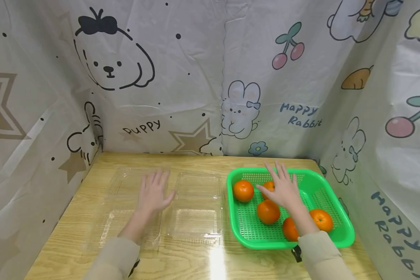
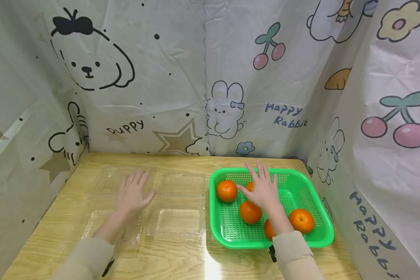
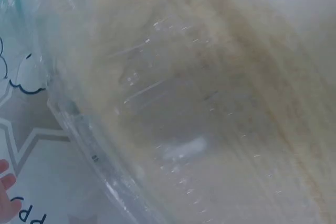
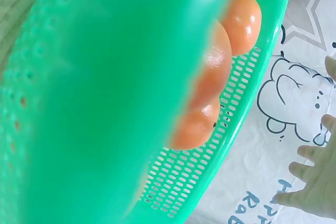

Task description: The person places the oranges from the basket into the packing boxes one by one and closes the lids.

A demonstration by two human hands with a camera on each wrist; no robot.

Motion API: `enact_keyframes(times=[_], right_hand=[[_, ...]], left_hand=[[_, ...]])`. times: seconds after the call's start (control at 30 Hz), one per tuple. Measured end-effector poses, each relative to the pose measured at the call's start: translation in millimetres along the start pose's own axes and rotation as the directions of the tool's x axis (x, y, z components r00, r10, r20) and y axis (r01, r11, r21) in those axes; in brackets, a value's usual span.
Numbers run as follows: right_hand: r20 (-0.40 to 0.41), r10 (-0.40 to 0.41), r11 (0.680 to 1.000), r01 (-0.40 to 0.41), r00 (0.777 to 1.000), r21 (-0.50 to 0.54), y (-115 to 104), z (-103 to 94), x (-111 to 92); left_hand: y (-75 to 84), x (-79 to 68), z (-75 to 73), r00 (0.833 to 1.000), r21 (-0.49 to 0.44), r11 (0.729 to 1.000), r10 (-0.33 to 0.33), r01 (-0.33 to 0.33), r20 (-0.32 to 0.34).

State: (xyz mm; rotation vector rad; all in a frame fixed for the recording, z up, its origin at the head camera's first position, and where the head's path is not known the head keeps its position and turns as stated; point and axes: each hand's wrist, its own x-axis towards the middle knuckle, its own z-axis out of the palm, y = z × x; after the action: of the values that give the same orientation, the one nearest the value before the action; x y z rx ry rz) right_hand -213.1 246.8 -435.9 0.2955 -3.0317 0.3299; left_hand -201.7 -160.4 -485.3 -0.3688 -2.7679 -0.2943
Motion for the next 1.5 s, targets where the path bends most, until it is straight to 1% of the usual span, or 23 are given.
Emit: enact_keyframes(times=[0.17,0.3,0.4,0.57,0.73,0.87,1.07,1.3,1.5], right_hand=[[-0.047,-0.029,1.0,0.029,0.998,-0.009,0.8,3.4,-8.6],[-0.06,-0.037,0.999,0.036,0.998,-0.018,0.7,7.7,-15.7],[-0.068,-0.038,0.999,0.037,0.997,-0.015,0.4,12.4,-19.9],[-0.084,-0.064,0.998,0.064,0.994,-0.011,-0.4,21.3,-25.1],[-0.059,-0.065,0.998,0.065,0.996,-0.008,0.6,30.3,-28.9],[-0.049,-0.067,0.998,0.067,0.997,-0.003,0.0,35.3,-31.7],[-0.036,-0.079,0.997,0.078,0.996,-0.022,-0.4,41.8,-35.3],[0.012,-0.076,0.996,0.076,0.997,-0.037,0.7,51.1,-39.5],[0.056,-0.064,0.997,0.066,0.996,-0.037,1.1,55.6,-42.2]], left_hand=[[5.1,-12.6,2.7,0.994,0.016,0.997,0.082,-0.081,-0.07],[9.8,-20.8,5.1,0.987,0.029,0.991,0.13,-0.127,-0.097],[13.2,-27.3,6.7,0.984,0.028,0.989,0.145,-0.143,-0.106],[18.1,-37.9,11.5,0.977,0.034,0.986,0.167,-0.164,-0.13],[20.9,-45.3,18.3,0.974,0.051,0.982,0.185,-0.18,-0.131],[23.9,-51.4,22.3,0.977,0.045,0.983,0.184,-0.18,-0.11],[29.7,-59.9,23.1,0.991,0.011,0.993,0.12,-0.119,-0.061],[32.4,-66.5,26.5,0.992,0.044,0.994,0.104,-0.101,-0.069],[34.3,-71.2,31.4,0.996,0.056,0.995,0.079,-0.077,-0.036]])
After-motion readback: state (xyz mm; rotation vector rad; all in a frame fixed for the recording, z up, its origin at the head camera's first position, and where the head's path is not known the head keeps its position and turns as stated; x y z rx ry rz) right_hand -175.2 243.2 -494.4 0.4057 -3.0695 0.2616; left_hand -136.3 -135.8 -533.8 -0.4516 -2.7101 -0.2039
